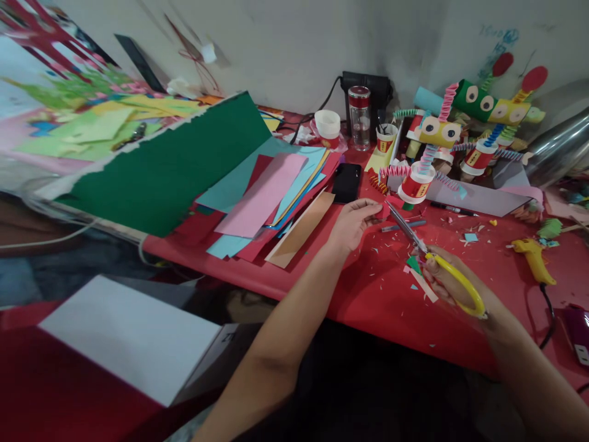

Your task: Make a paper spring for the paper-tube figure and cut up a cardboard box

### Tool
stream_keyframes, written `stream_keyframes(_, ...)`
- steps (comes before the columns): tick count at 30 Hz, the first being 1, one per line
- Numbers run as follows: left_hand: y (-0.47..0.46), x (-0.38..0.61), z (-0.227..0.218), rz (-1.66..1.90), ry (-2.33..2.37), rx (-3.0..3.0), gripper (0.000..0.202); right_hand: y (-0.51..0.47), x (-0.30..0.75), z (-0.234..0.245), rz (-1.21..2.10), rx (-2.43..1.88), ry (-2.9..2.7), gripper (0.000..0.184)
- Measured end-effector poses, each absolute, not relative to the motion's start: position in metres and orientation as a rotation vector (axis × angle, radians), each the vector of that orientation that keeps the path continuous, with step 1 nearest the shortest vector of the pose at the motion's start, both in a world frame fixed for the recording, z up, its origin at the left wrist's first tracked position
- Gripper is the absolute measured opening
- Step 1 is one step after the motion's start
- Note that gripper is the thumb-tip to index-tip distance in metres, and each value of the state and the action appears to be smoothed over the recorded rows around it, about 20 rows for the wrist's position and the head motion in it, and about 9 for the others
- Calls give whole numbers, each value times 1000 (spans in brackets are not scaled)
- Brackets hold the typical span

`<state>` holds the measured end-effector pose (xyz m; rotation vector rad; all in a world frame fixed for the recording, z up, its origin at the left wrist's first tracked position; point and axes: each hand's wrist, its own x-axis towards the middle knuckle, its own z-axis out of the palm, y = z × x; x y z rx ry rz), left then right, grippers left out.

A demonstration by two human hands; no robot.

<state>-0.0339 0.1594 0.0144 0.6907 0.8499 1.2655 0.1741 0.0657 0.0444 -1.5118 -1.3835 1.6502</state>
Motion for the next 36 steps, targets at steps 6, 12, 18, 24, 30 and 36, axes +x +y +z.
stream_keyframes(6,159,-35,14,1268,875,715,15,64,174,46,1653,-1511,-1357,58)
stream_keyframes(12,159,-37,14,1267,910,771,13,65,175,43,1671,-1498,-1358,56)
stream_keyframes(18,158,-38,13,1271,932,883,12,67,177,41,1669,-1506,-1367,53)
stream_keyframes(24,159,-38,11,1300,981,896,14,67,177,38,1652,-1505,-1379,50)
stream_keyframes(30,159,-38,14,1301,979,835,16,77,198,47,1025,-1665,-1857,48)
stream_keyframes(36,159,-38,13,1325,976,880,16,84,232,66,461,-2127,-2122,41)
